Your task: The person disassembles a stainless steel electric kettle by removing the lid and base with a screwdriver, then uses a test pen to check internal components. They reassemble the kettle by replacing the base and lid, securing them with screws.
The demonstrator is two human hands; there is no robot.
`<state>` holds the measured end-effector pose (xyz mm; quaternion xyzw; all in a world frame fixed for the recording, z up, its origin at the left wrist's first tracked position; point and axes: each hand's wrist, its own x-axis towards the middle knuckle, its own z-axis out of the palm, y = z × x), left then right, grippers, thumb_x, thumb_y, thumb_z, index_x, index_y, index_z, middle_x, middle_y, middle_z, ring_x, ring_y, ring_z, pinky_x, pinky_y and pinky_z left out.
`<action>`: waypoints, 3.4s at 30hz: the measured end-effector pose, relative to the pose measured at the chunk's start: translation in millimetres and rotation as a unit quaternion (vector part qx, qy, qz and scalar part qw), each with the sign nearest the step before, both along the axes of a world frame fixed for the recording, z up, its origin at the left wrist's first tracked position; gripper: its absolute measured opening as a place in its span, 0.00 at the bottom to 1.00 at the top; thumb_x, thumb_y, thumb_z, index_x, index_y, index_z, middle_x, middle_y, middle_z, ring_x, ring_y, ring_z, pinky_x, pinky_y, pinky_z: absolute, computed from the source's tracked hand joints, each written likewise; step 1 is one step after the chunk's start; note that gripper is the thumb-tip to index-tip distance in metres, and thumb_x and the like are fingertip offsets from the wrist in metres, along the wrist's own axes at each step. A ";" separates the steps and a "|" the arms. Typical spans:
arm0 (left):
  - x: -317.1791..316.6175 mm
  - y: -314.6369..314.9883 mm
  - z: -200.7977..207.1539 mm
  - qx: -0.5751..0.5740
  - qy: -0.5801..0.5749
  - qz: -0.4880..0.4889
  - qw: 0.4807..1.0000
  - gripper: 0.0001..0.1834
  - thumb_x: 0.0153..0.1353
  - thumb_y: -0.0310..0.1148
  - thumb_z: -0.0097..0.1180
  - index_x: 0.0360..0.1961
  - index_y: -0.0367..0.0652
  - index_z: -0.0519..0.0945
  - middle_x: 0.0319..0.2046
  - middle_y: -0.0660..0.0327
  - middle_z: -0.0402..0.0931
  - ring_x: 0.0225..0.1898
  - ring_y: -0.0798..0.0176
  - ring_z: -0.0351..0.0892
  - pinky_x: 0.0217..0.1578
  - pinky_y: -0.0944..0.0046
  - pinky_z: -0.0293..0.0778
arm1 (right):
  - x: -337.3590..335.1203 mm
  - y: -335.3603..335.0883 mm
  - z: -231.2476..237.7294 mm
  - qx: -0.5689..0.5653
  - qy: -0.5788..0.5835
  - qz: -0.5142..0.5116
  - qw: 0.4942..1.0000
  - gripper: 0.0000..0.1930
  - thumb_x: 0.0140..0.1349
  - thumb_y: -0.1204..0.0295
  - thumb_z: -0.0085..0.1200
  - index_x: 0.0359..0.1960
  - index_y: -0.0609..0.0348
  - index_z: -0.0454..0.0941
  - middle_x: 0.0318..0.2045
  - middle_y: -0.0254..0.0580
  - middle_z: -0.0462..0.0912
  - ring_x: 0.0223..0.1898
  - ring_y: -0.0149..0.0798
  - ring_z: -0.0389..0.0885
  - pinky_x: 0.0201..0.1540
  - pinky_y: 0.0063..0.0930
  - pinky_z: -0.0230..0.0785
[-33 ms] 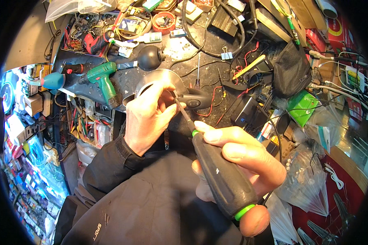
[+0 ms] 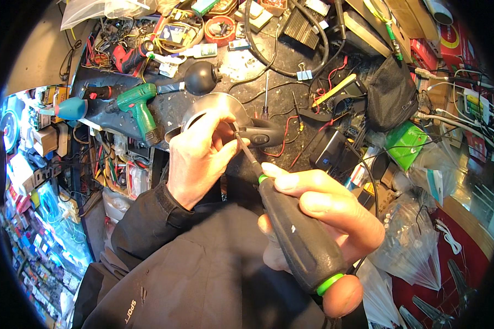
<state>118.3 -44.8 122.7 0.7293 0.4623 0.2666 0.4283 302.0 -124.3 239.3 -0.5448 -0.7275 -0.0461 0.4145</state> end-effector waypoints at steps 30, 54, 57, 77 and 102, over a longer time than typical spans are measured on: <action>0.6 0.7 -0.4 0.041 -0.012 -0.015 0.999 0.20 0.61 0.26 0.79 0.53 0.41 0.87 0.47 0.53 0.86 0.44 0.46 0.88 0.47 0.51 0.84 | 15.3 15.3 29.5 -0.119 0.014 0.092 0.989 0.35 0.88 0.52 0.53 0.87 0.52 0.59 0.68 0.71 0.80 0.56 0.62 0.91 0.61 0.67 0.87; 8.3 80.8 135.5 -0.056 -0.324 -0.219 0.919 0.27 0.57 0.35 0.92 0.44 0.40 0.81 0.39 0.64 0.81 0.38 0.70 0.79 0.40 0.65 0.77 | 19.2 42.2 0.9 -0.004 0.247 0.091 0.965 0.26 0.86 0.54 0.60 0.71 0.63 0.84 0.67 0.61 0.87 0.70 0.55 0.86 0.76 0.55 0.78; -1.4 70.9 144.8 -0.109 -0.231 -0.242 0.936 0.27 0.59 0.36 0.91 0.45 0.40 0.81 0.40 0.63 0.81 0.40 0.70 0.80 0.42 0.65 0.77 | 23.5 42.2 1.7 0.031 0.141 0.063 0.988 0.29 0.85 0.52 0.60 0.72 0.66 0.83 0.67 0.62 0.87 0.70 0.55 0.86 0.75 0.53 0.78; -14.4 61.0 111.0 -0.014 -0.220 -0.236 0.947 0.37 0.59 0.24 0.87 0.69 0.35 0.85 0.47 0.63 0.85 0.40 0.71 0.80 0.39 0.68 0.83 | 21.1 45.1 -2.7 0.002 0.235 0.122 0.964 0.31 0.88 0.55 0.58 0.78 0.71 0.77 0.69 0.68 0.85 0.74 0.56 0.83 0.77 0.52 0.74; -0.8 66.6 35.7 0.180 -0.212 -0.206 0.938 0.18 0.56 0.35 0.85 0.46 0.46 0.91 0.35 0.60 0.88 0.37 0.52 0.87 0.41 0.54 0.80 | 15.0 43.6 20.1 -0.022 0.153 0.085 0.984 0.30 0.78 0.66 0.71 0.75 0.71 0.81 0.62 0.58 0.89 0.59 0.45 0.90 0.64 0.38 0.86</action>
